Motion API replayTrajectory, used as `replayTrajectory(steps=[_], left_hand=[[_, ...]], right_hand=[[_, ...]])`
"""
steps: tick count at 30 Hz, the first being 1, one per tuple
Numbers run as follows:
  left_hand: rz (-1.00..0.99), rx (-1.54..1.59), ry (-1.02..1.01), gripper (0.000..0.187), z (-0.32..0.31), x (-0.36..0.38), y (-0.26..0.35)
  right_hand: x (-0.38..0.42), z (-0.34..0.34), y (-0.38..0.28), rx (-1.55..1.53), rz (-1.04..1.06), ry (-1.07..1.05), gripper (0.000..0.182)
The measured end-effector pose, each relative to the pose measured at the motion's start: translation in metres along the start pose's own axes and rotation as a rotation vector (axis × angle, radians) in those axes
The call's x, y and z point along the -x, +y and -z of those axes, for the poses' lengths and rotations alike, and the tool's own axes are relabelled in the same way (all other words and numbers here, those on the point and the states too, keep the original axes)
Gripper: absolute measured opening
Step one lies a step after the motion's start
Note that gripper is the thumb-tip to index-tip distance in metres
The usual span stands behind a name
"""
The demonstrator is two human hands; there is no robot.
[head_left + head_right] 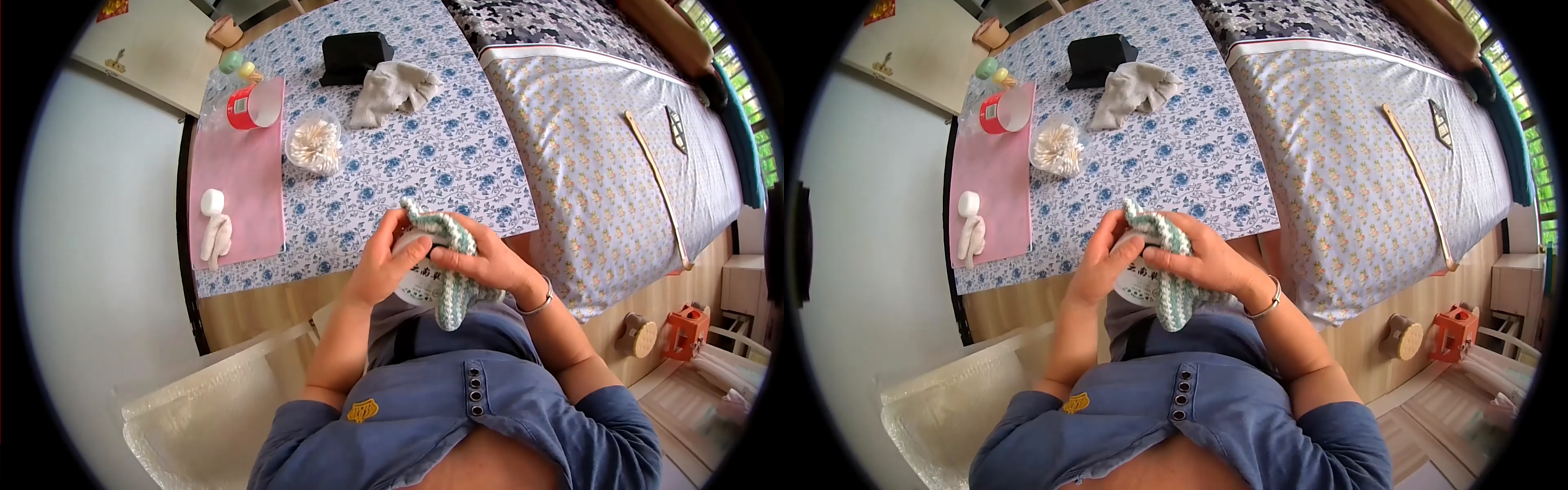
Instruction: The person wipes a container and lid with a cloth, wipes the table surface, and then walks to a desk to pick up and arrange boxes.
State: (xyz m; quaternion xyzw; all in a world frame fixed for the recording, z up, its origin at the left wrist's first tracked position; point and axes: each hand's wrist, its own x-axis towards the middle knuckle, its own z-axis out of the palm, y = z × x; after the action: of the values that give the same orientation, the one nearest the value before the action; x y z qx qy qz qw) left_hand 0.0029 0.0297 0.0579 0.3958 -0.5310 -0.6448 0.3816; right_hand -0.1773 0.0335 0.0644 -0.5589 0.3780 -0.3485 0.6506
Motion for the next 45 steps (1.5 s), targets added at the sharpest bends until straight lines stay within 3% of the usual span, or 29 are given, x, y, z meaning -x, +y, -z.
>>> replayTrajectory(steps=[1,3,4,6,7,10,12,16,18,20,22,24,26,28,30,32,34,36,37,38,40,45], left_hand=[[0.000,-0.001,-0.002,0.032,-0.004,0.000,-0.002],[-0.124,0.078,0.219,0.029,-0.014,0.001,-0.010],[-0.124,0.079,0.219,0.029,-0.018,0.001,-0.013],[-0.120,0.410,0.516,0.027,-0.025,-0.001,-0.016],[-0.119,0.416,0.533,0.028,-0.026,-0.001,-0.016],[-0.103,0.337,0.407,0.031,-0.022,-0.002,-0.022],[-0.033,0.146,0.294,0.043,-0.020,0.002,-0.015],[-0.113,0.007,0.237,0.054,-0.022,0.005,-0.014],[-0.135,-0.046,0.230,0.059,-0.024,0.007,-0.017],[-0.299,-0.210,0.274,0.066,-0.026,0.007,-0.026],[-0.344,-0.388,0.294,0.076,-0.026,0.009,-0.028],[-0.400,-0.652,0.315,0.080,-0.022,0.007,-0.037],[-0.404,-0.649,0.309,0.082,-0.019,0.005,-0.044],[-0.373,-0.680,0.337,0.083,-0.019,0.004,-0.045],[-0.420,-0.728,0.356,0.083,-0.018,0.000,-0.046],[-0.446,-0.887,0.385,0.083,-0.016,-0.001,-0.048],[-0.435,-0.794,0.384,0.085,-0.014,0.000,-0.058],[-0.434,-0.818,0.373,0.085,-0.015,0.002,-0.059],[-0.501,-0.834,0.383,0.084,-0.017,0.002,-0.058],[-0.499,-0.834,0.383,0.084,-0.016,0.002,-0.061],[-0.515,-0.675,0.368,0.083,-0.014,0.002,-0.068],[-0.450,-0.519,0.304,0.074,-0.018,-0.001,-0.063]], right_hand=[[-0.001,-0.001,0.001,0.000,0.001,0.002,0.038],[-0.005,-0.002,0.007,-0.335,-0.081,0.163,0.038],[-0.005,-0.004,0.012,-0.316,-0.130,0.216,0.041],[-0.006,-0.020,0.024,-0.352,0.037,0.276,0.044],[-0.004,-0.027,0.023,-0.333,0.081,0.313,0.047],[-0.001,-0.024,0.038,-0.414,-0.002,0.356,0.045],[0.000,-0.015,0.039,-0.457,-0.064,0.355,0.033],[0.000,-0.007,0.041,-0.307,-0.013,0.411,0.031],[-0.004,-0.010,0.035,-0.317,-0.002,0.639,0.033],[-0.003,0.001,0.041,-0.275,0.003,0.594,0.036],[0.000,0.007,0.042,-0.151,-0.107,0.511,0.037],[-0.001,-0.003,0.041,-0.112,-0.067,0.464,0.036],[-0.002,-0.014,0.044,0.001,0.092,0.439,0.037],[-0.001,-0.016,0.044,0.411,0.264,0.393,0.044],[0.002,-0.024,0.035,0.787,0.279,0.371,0.046],[0.001,-0.027,0.034,0.842,0.300,0.369,0.046],[-0.002,-0.025,0.036,0.899,0.322,0.366,0.046],[-0.009,-0.016,0.044,0.555,0.234,0.363,0.046],[-0.014,-0.010,0.058,0.384,0.080,0.397,0.046],[-0.019,-0.007,0.057,-0.008,-0.092,0.368,0.046],[-0.017,0.003,0.048,-0.368,-0.225,0.314,0.045],[-0.023,0.015,0.048,-0.887,-0.289,0.262,0.038]])
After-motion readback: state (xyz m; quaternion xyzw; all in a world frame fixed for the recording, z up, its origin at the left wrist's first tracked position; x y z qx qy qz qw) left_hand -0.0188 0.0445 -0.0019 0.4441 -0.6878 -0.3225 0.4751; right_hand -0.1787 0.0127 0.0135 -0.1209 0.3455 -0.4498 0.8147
